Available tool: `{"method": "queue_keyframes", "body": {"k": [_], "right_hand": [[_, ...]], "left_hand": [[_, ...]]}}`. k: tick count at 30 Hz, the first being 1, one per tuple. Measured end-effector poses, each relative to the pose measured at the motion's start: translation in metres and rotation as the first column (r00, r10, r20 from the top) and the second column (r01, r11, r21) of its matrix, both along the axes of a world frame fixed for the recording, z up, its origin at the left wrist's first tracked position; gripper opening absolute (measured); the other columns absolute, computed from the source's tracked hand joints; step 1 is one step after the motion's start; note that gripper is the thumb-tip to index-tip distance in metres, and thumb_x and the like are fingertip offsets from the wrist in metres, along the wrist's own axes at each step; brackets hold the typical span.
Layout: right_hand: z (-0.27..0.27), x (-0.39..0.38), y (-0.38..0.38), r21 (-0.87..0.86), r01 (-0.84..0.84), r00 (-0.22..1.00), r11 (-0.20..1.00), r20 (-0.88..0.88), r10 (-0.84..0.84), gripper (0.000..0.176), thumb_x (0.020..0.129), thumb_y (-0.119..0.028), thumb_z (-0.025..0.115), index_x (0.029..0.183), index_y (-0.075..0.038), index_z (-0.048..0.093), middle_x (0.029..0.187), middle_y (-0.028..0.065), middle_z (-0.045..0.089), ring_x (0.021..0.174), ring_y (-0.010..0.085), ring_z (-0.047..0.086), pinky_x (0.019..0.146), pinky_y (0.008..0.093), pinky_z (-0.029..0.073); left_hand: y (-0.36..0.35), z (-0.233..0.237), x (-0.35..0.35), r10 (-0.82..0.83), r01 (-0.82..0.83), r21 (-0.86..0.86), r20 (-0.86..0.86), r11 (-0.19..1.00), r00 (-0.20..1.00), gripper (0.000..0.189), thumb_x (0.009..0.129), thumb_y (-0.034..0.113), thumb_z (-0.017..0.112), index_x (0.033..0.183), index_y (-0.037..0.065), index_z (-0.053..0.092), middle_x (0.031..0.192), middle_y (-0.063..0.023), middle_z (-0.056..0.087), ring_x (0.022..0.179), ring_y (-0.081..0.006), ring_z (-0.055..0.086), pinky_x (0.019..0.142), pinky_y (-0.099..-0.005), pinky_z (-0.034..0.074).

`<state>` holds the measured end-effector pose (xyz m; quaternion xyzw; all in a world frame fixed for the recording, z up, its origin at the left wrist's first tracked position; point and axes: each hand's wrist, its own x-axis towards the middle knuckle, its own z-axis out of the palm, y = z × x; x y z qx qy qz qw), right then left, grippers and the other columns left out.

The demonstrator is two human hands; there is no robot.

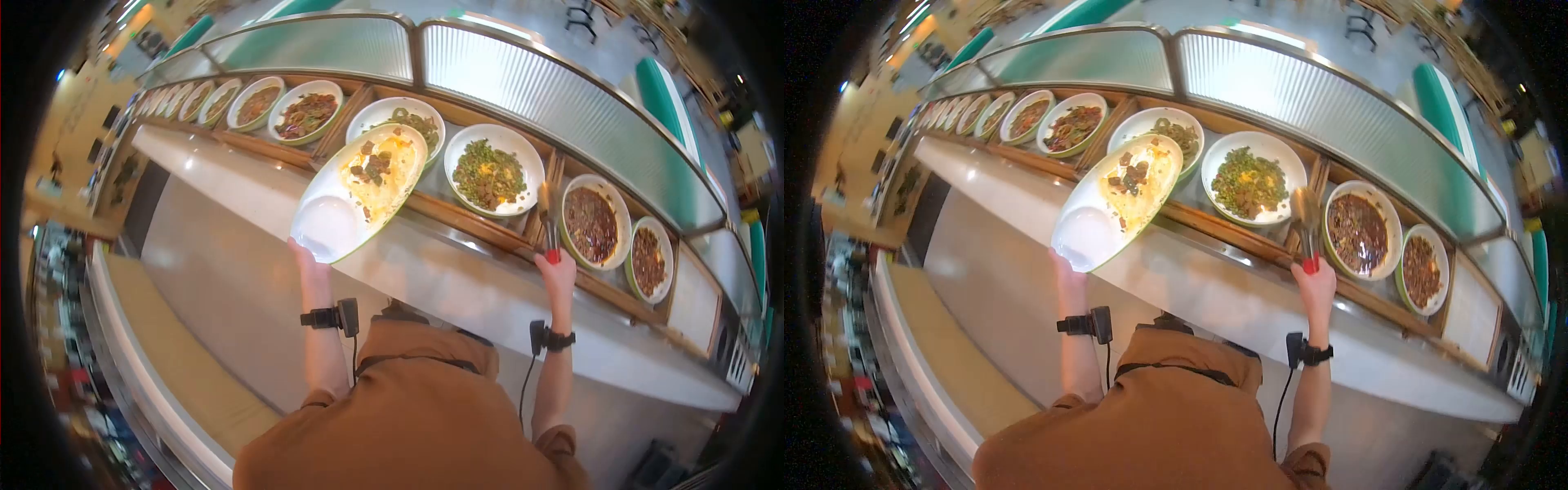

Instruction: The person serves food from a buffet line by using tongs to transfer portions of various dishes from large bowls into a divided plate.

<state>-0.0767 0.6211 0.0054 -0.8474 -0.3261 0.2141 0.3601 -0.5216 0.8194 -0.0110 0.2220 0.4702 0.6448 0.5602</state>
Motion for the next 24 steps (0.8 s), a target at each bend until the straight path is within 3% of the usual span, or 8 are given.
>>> {"method": "queue_keyframes", "body": {"k": [4, 8, 12, 17, 24], "right_hand": [[0.005, -0.035, 0.033, -0.021, 0.053, 0.998, 0.998, 0.022, -0.053, 0.037, 0.068, -0.033, 0.073, 0.076, 0.001, 0.060, 0.070, 0.0176, 0.061, 0.068, 0.0337, 0.058, 0.065, 0.0402, 0.046], [0.009, -0.054, 0.052, -0.046, 0.075, 0.995, 0.996, 0.069, -0.072, 0.038, 0.067, -0.034, 0.073, 0.076, 0.000, 0.062, 0.069, 0.0175, 0.061, 0.067, 0.0326, 0.060, 0.065, 0.0392, 0.047], [0.032, -0.056, 0.059, -0.195, 0.104, 0.993, 0.975, 0.068, -0.093, 0.037, 0.066, -0.035, 0.071, 0.082, -0.002, 0.065, 0.073, 0.0185, 0.065, 0.070, 0.0336, 0.063, 0.067, 0.0415, 0.049], [0.054, -0.031, 0.066, -0.401, 0.102, 0.929, 0.910, 0.367, 0.057, 0.033, 0.070, -0.032, 0.068, 0.089, -0.005, 0.070, 0.082, 0.0215, 0.067, 0.080, 0.0367, 0.066, 0.074, 0.0453, 0.052], [0.077, -0.009, 0.099, -0.586, 0.058, 0.753, 0.808, 0.557, 0.349, 0.029, 0.081, -0.030, 0.062, 0.088, -0.003, 0.070, 0.086, 0.0234, 0.067, 0.082, 0.0383, 0.067, 0.073, 0.0468, 0.053]], "left_hand": [[0.026, -0.004, -0.019, -0.157, 0.160, -0.008, 0.131, 0.987, 0.979, 0.062, 0.102, 0.047, 0.013, 0.143, 0.006, 0.034, 0.144, -0.0139, 0.041, 0.133, -0.0292, 0.039, 0.111, -0.0445, 0.034], [0.061, -0.001, -0.028, -0.163, 0.180, -0.119, 0.145, 0.976, 0.976, 0.062, 0.101, 0.047, 0.017, 0.143, 0.006, 0.035, 0.144, -0.0134, 0.041, 0.132, -0.0301, 0.041, 0.110, -0.0442, 0.035], [0.085, -0.001, -0.036, -0.155, 0.194, -0.220, 0.186, 0.956, 0.970, 0.061, 0.101, 0.048, 0.018, 0.143, 0.007, 0.035, 0.144, -0.0128, 0.042, 0.131, -0.0304, 0.042, 0.109, -0.0443, 0.036], [0.092, -0.018, -0.047, -0.237, 0.287, -0.212, 0.234, 0.934, 0.943, 0.062, 0.100, 0.049, 0.019, 0.143, 0.007, 0.035, 0.145, -0.0121, 0.041, 0.131, -0.0306, 0.041, 0.108, -0.0448, 0.036], [0.090, -0.016, -0.046, -0.226, 0.270, -0.231, 0.199, 0.935, 0.954, 0.062, 0.100, 0.049, 0.020, 0.142, 0.007, 0.036, 0.144, -0.0113, 0.042, 0.130, -0.0292, 0.042, 0.108, -0.0437, 0.036]]}}
